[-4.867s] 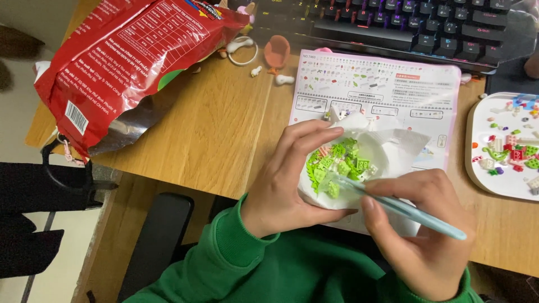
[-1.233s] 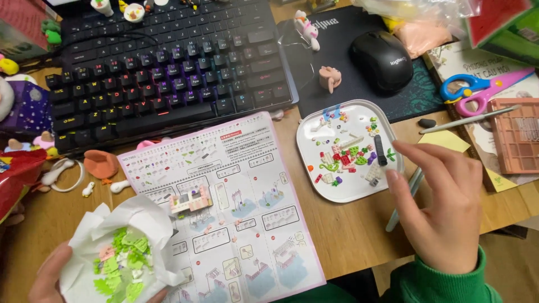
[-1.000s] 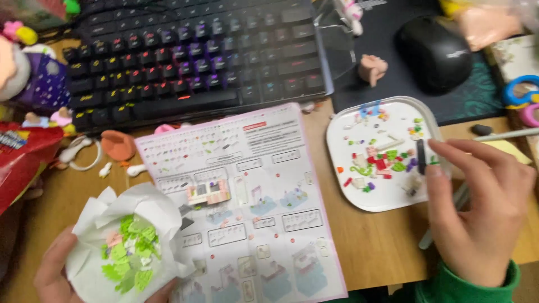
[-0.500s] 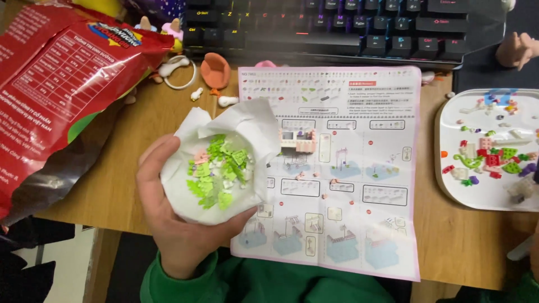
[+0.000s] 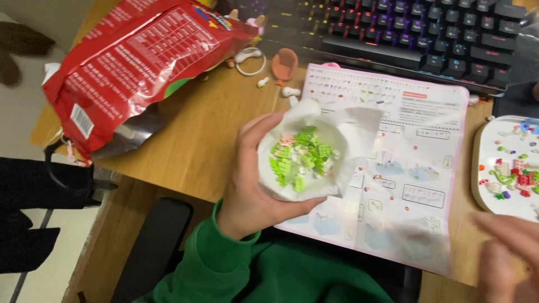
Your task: The person sorts small green and white plastic bricks from a paper wrapper using tweezers and then assembles them into a small structure on a wooden desk. They follow an instruction manual placed on the table, picking up individual pieces and connecting them by hand.
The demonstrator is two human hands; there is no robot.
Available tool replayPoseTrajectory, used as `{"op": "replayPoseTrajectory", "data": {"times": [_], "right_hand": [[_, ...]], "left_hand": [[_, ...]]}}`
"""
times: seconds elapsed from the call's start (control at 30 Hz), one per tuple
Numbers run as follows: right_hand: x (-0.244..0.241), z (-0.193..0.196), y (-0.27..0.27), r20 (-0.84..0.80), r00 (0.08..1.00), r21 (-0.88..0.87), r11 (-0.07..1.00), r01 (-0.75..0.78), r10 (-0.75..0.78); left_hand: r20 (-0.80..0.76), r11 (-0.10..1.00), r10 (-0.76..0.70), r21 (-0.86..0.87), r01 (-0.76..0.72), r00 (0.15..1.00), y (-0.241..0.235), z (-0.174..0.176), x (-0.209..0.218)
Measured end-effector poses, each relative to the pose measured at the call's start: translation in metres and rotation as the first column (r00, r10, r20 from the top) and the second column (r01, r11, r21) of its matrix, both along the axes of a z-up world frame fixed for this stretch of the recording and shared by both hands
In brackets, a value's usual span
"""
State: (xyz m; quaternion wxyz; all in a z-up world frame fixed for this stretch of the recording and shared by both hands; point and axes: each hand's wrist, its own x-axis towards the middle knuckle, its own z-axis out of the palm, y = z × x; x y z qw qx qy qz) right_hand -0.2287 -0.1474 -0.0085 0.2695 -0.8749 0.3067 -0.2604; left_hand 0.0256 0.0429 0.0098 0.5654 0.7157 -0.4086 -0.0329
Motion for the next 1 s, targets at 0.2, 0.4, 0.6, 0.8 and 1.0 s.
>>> {"op": "replayPoseTrajectory", "data": {"times": [0.2,0.4,0.6,0.8,1.0], "right_hand": [[0.09,0.059,0.082,0.033,0.955,-0.33,0.905,-0.27,0.296],[0.092,0.054,0.075,-0.094,0.901,-0.399,0.813,-0.424,0.423],[0.087,0.054,0.074,-0.087,0.926,-0.401,0.838,-0.371,0.368],[0.083,0.063,0.077,-0.087,0.934,-0.263,0.897,-0.356,0.345],[0.079,0.069,0.076,-0.085,0.955,-0.262,0.918,-0.298,0.286]], "left_hand": [[0.056,0.996,-0.08,-0.027,0.081,0.995,0.009,-0.001,-0.015],[0.122,0.989,-0.136,-0.049,0.143,0.983,0.018,-0.006,-0.027],[0.128,0.979,-0.18,-0.071,0.19,0.975,0.018,-0.006,-0.036],[0.13,0.981,-0.173,-0.063,0.182,0.976,0.017,-0.014,-0.039],[0.145,0.983,-0.167,-0.049,0.176,0.975,0.016,-0.019,-0.037]]}}
